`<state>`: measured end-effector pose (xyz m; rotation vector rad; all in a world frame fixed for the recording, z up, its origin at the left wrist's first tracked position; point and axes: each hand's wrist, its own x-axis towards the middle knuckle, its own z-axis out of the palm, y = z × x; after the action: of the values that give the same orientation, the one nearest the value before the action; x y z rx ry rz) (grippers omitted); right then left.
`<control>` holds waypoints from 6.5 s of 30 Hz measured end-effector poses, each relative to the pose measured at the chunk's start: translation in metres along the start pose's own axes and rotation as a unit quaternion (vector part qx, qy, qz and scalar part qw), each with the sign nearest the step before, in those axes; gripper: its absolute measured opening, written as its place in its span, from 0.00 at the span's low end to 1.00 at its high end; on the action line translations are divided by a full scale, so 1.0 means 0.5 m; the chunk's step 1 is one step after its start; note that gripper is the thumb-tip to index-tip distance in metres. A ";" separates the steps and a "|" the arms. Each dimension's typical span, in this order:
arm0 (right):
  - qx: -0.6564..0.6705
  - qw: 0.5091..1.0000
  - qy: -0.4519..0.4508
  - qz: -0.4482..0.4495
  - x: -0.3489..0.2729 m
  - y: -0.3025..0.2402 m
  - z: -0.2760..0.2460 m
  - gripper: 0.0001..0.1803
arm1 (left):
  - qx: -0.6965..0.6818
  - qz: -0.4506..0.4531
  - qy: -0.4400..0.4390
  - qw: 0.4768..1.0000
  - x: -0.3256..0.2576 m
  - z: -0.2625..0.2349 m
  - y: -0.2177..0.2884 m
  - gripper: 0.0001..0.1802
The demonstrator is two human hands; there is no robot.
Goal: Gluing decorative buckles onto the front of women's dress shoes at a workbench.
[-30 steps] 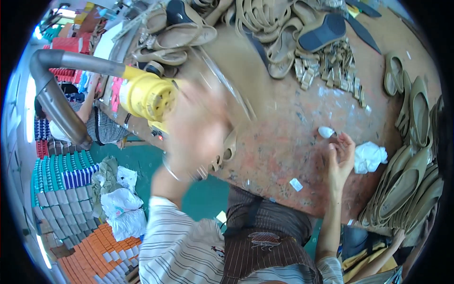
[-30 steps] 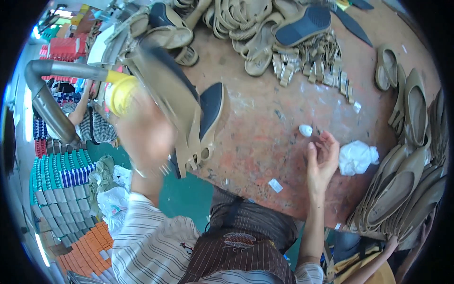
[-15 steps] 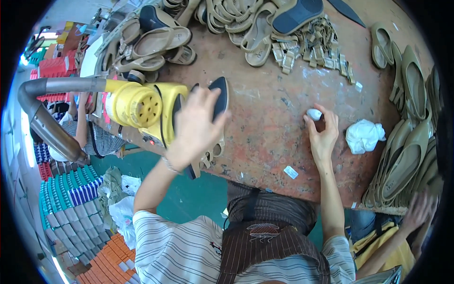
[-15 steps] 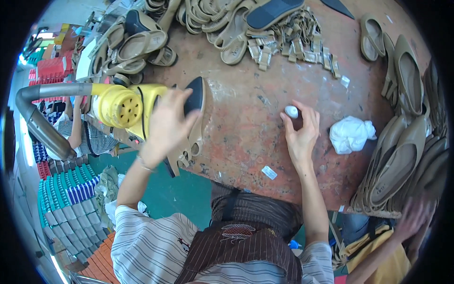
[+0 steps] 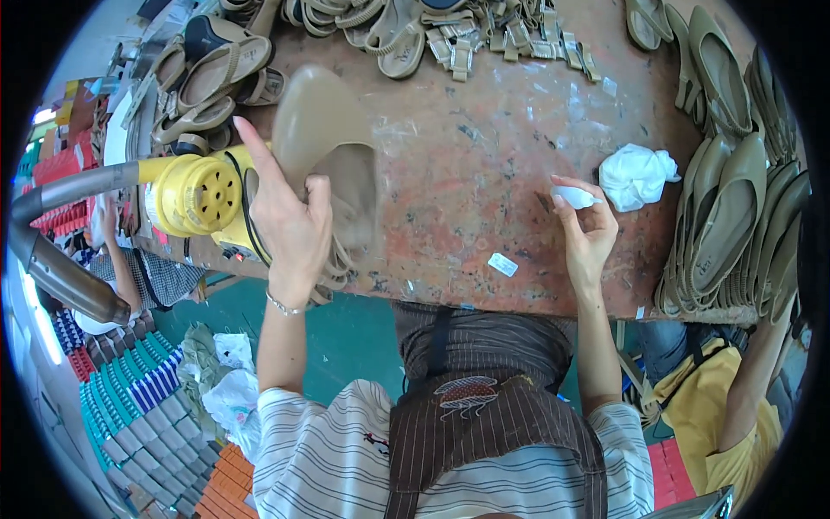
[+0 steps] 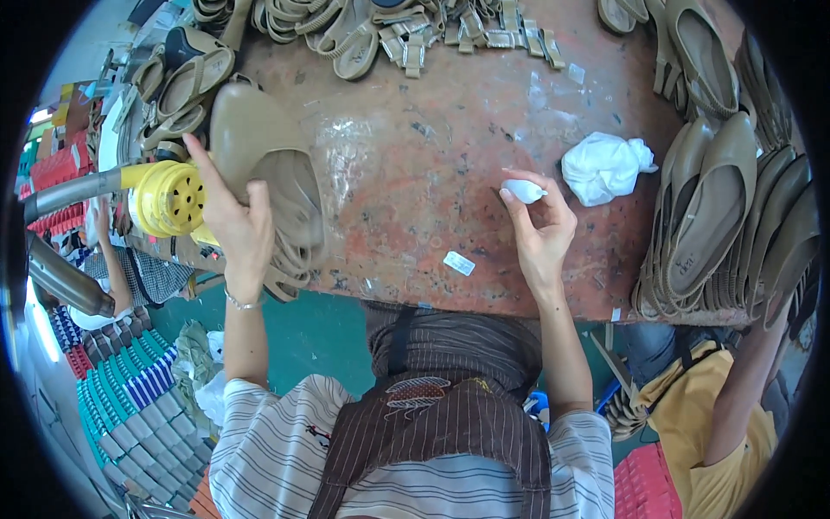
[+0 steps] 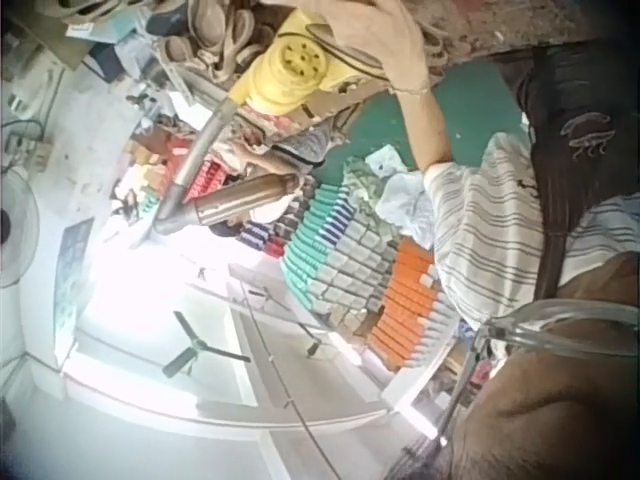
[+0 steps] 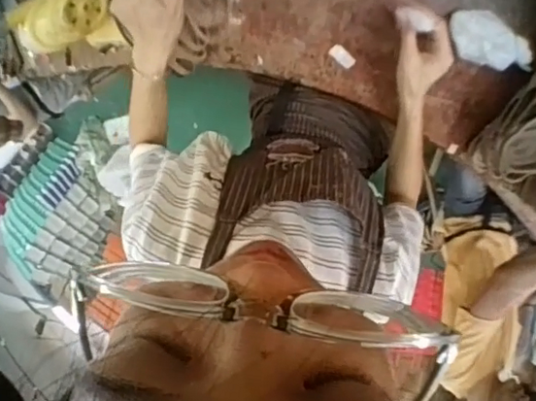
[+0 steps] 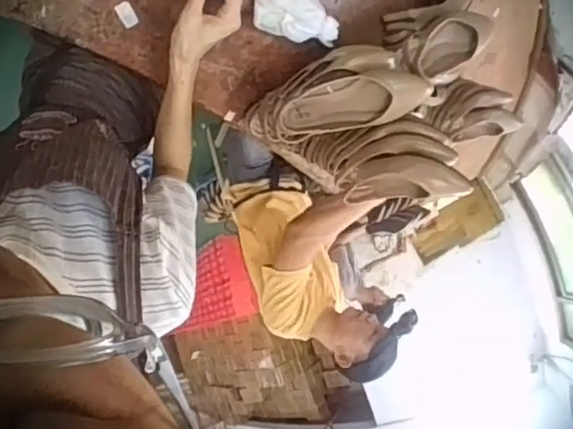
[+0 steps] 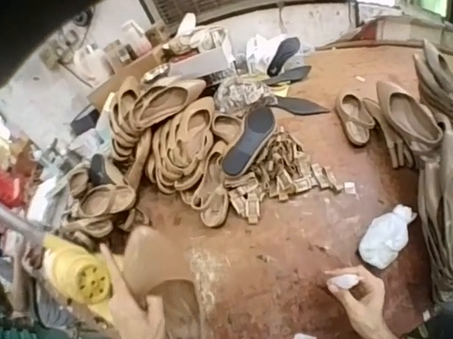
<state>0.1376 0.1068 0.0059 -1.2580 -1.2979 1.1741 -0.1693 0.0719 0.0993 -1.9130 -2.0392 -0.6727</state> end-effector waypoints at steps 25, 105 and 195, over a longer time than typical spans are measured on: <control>-0.185 0.966 -0.138 -0.115 -0.043 -0.014 -0.006 0.15 | -0.870 -0.418 0.034 0.259 -0.253 0.181 0.317 0.16; -0.268 0.949 -0.042 -0.162 0.138 0.039 0.038 0.19 | -0.810 -0.496 -0.028 0.311 -0.231 0.156 0.311 0.16; -0.113 0.993 -0.010 -0.006 0.104 0.020 0.048 0.09 | 0.276 0.001 -0.323 0.905 0.030 0.003 -0.099 0.33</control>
<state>0.1135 0.1581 -0.0056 -1.4013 -1.4841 1.0553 -0.2194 0.0846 0.0982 -1.9061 -2.2267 0.5912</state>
